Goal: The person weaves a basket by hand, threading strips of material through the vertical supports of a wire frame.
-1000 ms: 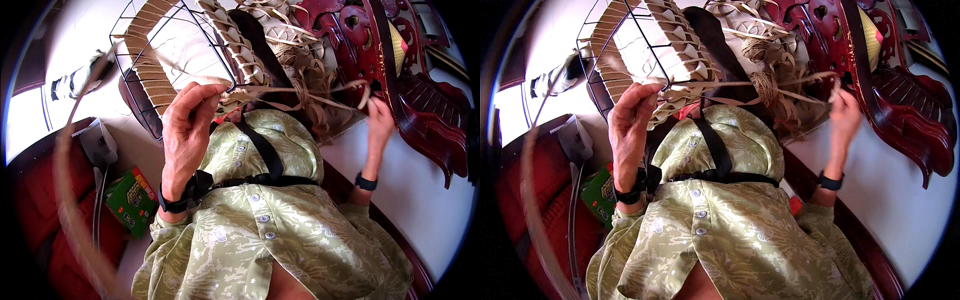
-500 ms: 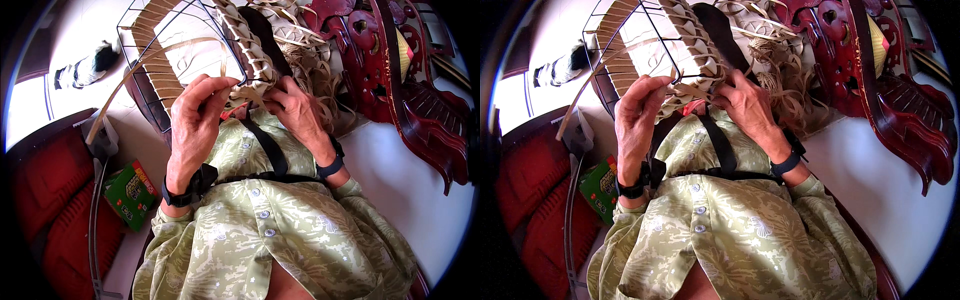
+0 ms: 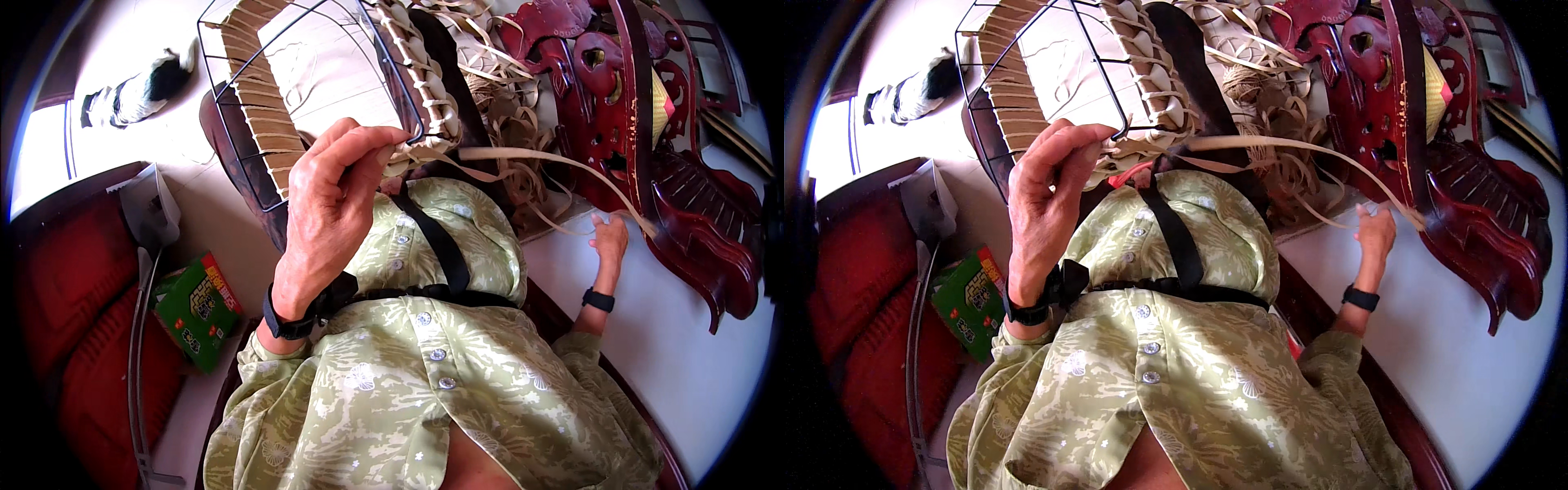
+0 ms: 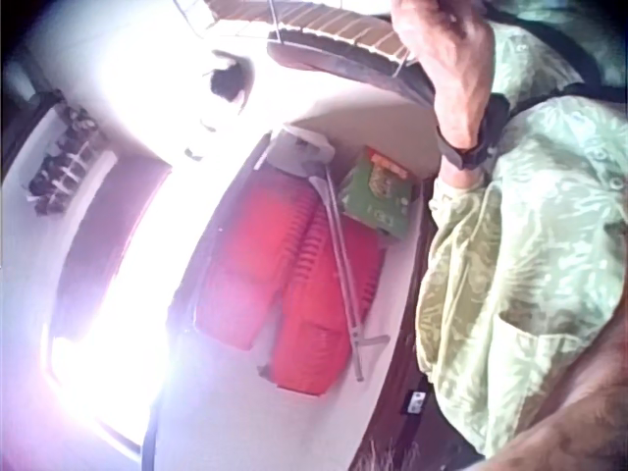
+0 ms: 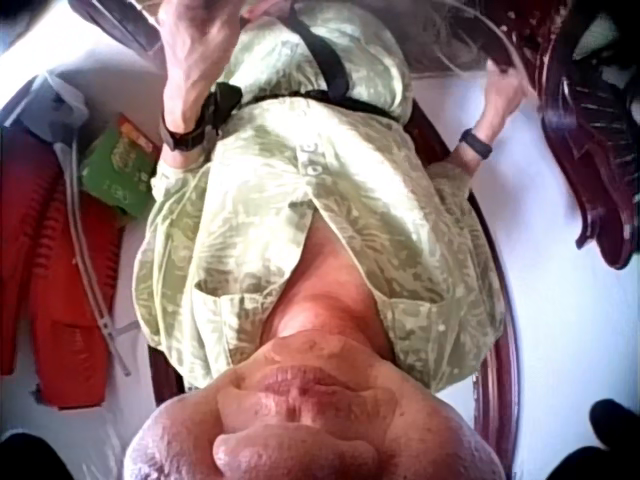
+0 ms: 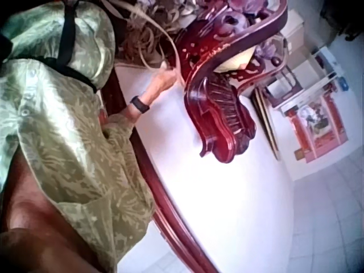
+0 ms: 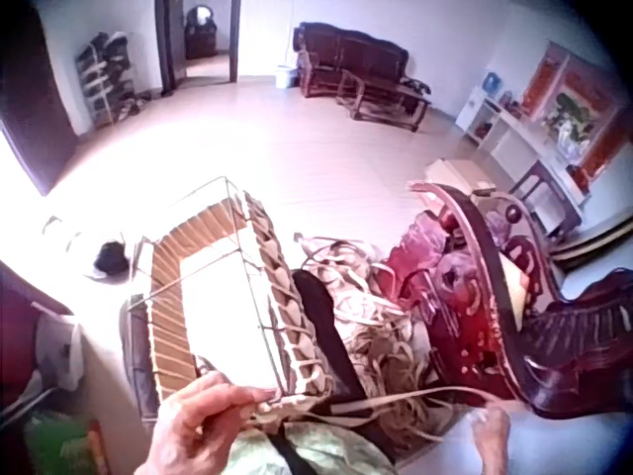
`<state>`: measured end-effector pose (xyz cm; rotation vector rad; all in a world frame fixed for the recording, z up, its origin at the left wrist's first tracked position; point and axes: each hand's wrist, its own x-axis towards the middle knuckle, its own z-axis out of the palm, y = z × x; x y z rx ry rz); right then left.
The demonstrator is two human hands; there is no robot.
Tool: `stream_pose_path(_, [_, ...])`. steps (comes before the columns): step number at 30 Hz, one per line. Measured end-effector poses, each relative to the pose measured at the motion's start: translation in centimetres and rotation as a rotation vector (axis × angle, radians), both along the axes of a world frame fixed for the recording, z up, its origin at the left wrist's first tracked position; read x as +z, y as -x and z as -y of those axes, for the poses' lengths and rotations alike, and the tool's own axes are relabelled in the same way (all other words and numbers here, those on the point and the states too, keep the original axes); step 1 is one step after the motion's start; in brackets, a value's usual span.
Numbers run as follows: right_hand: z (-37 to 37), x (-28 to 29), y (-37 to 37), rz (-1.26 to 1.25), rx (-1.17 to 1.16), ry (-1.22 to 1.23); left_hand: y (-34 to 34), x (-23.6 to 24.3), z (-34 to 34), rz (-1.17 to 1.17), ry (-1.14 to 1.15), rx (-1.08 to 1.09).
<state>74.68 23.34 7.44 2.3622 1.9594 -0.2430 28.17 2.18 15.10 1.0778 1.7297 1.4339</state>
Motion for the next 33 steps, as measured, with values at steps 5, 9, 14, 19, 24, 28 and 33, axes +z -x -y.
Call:
stream_pose_path(5, [3.3, 6.1, 18.9, -0.831, 0.254, 0.065, -0.5, 0.0, 0.0, -0.003, -0.017, 0.035])
stream_pose_path(9, [5.7, 9.8, 27.6, -1.005, 0.594, 0.213, -0.3, -0.4, 0.1, -0.109, -0.053, 0.051])
stream_pose_path(14, [6.5, 9.1, 32.2, -1.054, 0.701, 0.463, -0.7, -0.7, 0.0, -0.146, -0.078, 0.075])
stream_pose_path(19, [4.9, 9.5, 33.2, -1.136, 0.61, 0.802, -0.6, -0.4, 0.1, -0.122, -0.001, 0.068])
stream_pose_path(24, [4.0, 10.5, 33.8, -1.147, 0.563, 0.931, -0.4, 0.4, 0.1, -0.071, 0.046, 0.059])
stream_pose_path(28, [4.6, 10.1, 33.8, -1.207, 0.627, 0.792, -0.6, -0.5, -0.3, -0.077, -0.002, 0.1])
stream_pose_path(33, [6.4, 9.2, 33.5, -1.416, 0.51, 0.658, -0.7, -0.6, -0.6, -0.044, 0.005, 0.138])
